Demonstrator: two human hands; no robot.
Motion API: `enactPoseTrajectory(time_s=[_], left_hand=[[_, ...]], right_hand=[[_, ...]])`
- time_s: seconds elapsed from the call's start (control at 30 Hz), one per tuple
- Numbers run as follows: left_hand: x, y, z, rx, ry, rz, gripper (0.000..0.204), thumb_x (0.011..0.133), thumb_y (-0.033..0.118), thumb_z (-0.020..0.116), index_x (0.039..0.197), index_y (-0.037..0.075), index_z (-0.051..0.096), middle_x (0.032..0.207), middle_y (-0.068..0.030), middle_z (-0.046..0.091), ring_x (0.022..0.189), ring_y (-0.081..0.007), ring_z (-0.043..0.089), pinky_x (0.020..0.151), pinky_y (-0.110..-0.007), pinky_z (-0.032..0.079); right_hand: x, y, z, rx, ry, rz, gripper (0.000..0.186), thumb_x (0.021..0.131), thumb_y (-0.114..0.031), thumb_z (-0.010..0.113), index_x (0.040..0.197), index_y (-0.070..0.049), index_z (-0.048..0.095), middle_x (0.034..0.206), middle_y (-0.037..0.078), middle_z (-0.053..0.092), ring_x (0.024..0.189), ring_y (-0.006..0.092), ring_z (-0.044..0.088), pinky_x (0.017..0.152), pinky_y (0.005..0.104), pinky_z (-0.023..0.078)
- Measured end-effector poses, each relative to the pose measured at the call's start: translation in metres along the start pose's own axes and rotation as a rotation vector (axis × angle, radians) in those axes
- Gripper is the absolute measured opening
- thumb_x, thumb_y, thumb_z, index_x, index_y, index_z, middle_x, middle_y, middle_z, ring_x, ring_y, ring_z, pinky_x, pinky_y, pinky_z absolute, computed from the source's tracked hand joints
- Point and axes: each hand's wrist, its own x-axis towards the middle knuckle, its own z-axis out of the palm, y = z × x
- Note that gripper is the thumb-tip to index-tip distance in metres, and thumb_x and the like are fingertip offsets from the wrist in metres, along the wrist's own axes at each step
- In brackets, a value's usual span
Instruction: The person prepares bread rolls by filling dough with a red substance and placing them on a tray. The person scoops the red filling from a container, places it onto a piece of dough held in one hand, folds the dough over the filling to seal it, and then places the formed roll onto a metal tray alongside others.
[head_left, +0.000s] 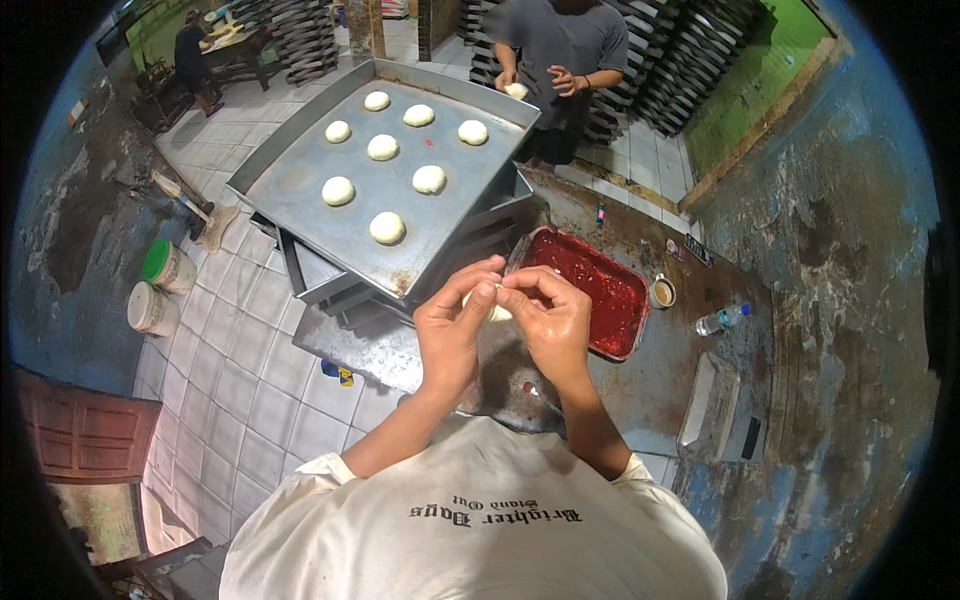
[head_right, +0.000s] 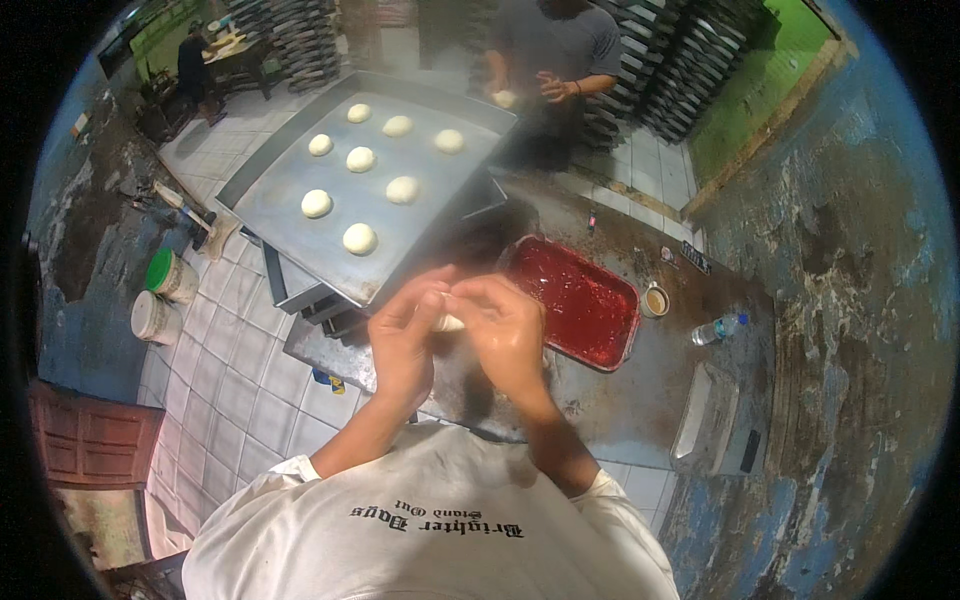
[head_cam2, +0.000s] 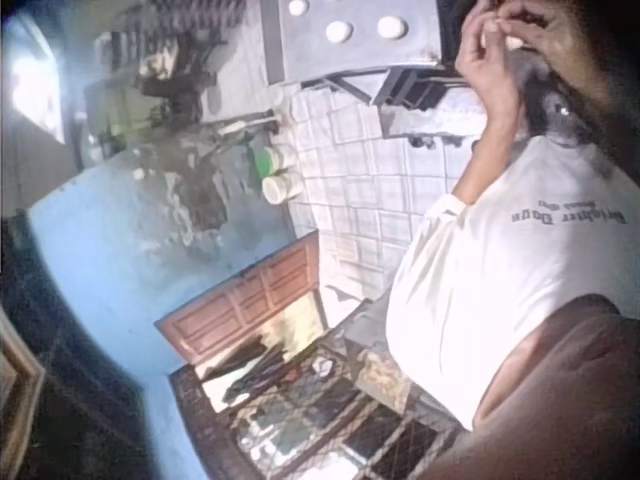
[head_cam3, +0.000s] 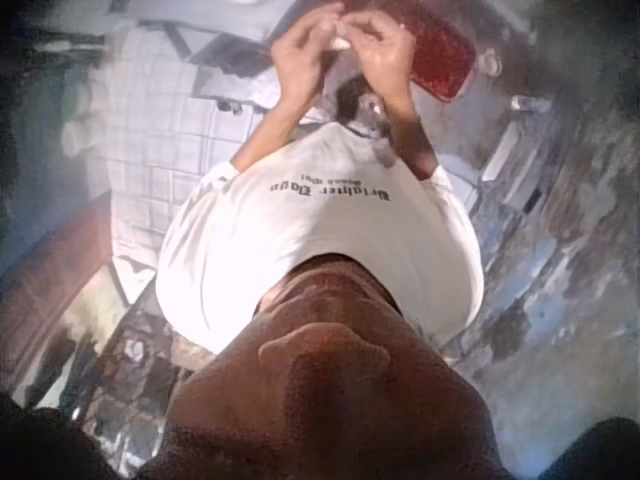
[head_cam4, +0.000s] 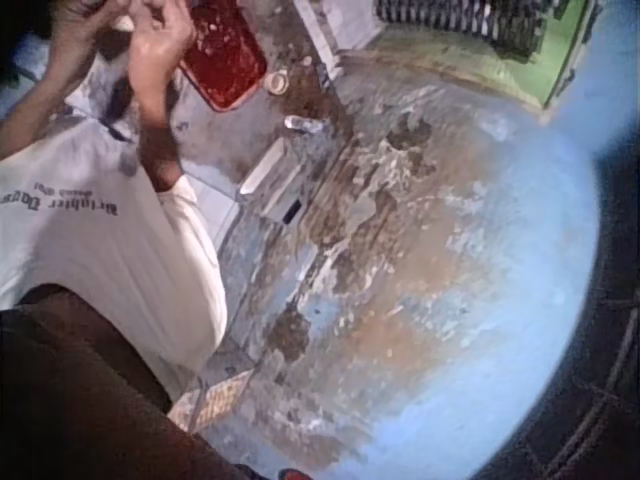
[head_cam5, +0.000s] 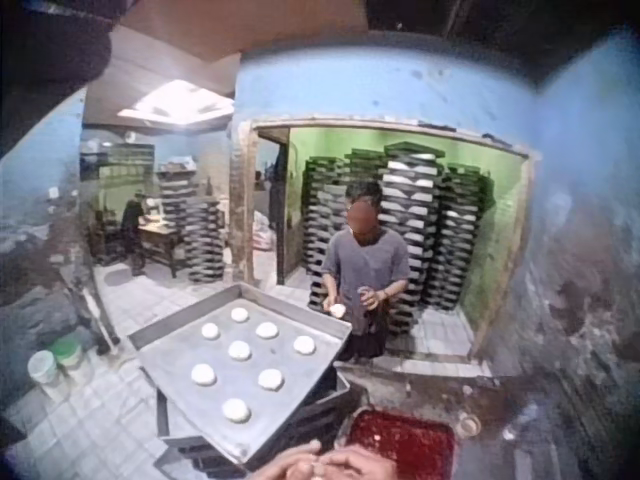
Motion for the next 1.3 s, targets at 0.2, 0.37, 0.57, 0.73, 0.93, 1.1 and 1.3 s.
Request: enactPoseTrajectory(time_s=[0.2,0.37,0.57,0.73,0.93,1.1,1.3], left_hand=[[0.014,0.025,0.006,-0.042,0.195,-0.066,0.025,0.107,0.022,0.064,0.097,-0.001,0.066,0.1,-0.0098,0.071,0.095,-0.0171,0.068,0.086,-0.031,0.055],[0.017,0.036,-0.006,-0.059,0.103,-0.044,0.037,0.109,0.029,0.058,0.097,-0.004,0.069,0.109,-0.0153,0.072,0.102,-0.0217,0.069,0.091,-0.036,0.055],[0.022,0.051,-0.017,-0.03,-0.294,0.075,0.047,0.11,0.03,0.049,0.116,-0.01,0.073,0.142,-0.0246,0.06,0.125,-0.0285,0.062,0.104,-0.039,0.049],[0.02,0.054,-0.018,-0.196,-0.238,-0.141,0.038,0.1,0.015,0.062,0.128,-0.01,0.064,0.143,-0.0209,0.06,0.127,-0.027,0.062,0.109,-0.041,0.049],[0.017,0.04,-0.034,-0.214,-0.033,-0.223,0.031,0.106,0.016,0.059,0.128,-0.005,0.063,0.125,-0.0186,0.07,0.116,-0.0248,0.068,0.1,-0.038,0.056],[0.018,0.038,-0.024,-0.101,-0.135,-0.073,0.031,0.107,0.019,0.058,0.126,-0.004,0.065,0.131,-0.018,0.067,0.12,-0.0242,0.065,0.104,-0.038,0.053],[0.024,0.02,-0.024,0.052,-0.138,0.132,0.025,0.109,0.02,0.057,0.12,0.0,0.067,0.133,-0.0165,0.065,0.124,-0.0229,0.061,0.108,-0.038,0.046]], right_hand=[[-0.007,-0.01,0.027,-0.044,0.036,-0.31,0.018,0.09,-0.004,0.072,0.106,0.0,0.077,0.101,0.014,0.075,0.097,0.0287,0.073,0.085,0.0364,0.056],[-0.002,-0.011,0.031,-0.19,0.036,-0.465,0.023,0.081,0.004,0.08,0.104,0.001,0.077,0.105,0.01,0.071,0.092,0.0168,0.067,0.086,0.0309,0.056],[0.004,-0.021,0.027,0.483,-0.144,0.059,0.006,0.087,-0.002,0.077,0.092,0.002,0.077,0.105,0.007,0.073,0.093,0.0129,0.068,0.08,0.0321,0.055],[0.007,-0.011,0.02,0.224,-0.042,-0.121,0.013,0.088,-0.001,0.075,0.101,0.003,0.077,0.096,0.01,0.074,0.094,0.0166,0.069,0.084,0.0301,0.053],[-0.004,-0.023,0.038,-0.022,-0.001,-0.294,0.023,0.087,-0.001,0.075,0.109,-0.004,0.08,0.109,0.012,0.073,0.099,0.025,0.07,0.087,0.0337,0.055],[0.003,-0.009,0.038,-0.099,0.171,-0.351,0.013,0.082,-0.005,0.082,0.095,-0.005,0.079,0.106,0.012,0.073,0.094,0.0237,0.071,0.082,0.0344,0.056],[0.009,-0.012,0.039,0.204,0.056,-0.106,0.01,0.085,-0.002,0.08,0.095,0.001,0.077,0.101,0.009,0.073,0.09,0.0159,0.068,0.081,0.029,0.054]])
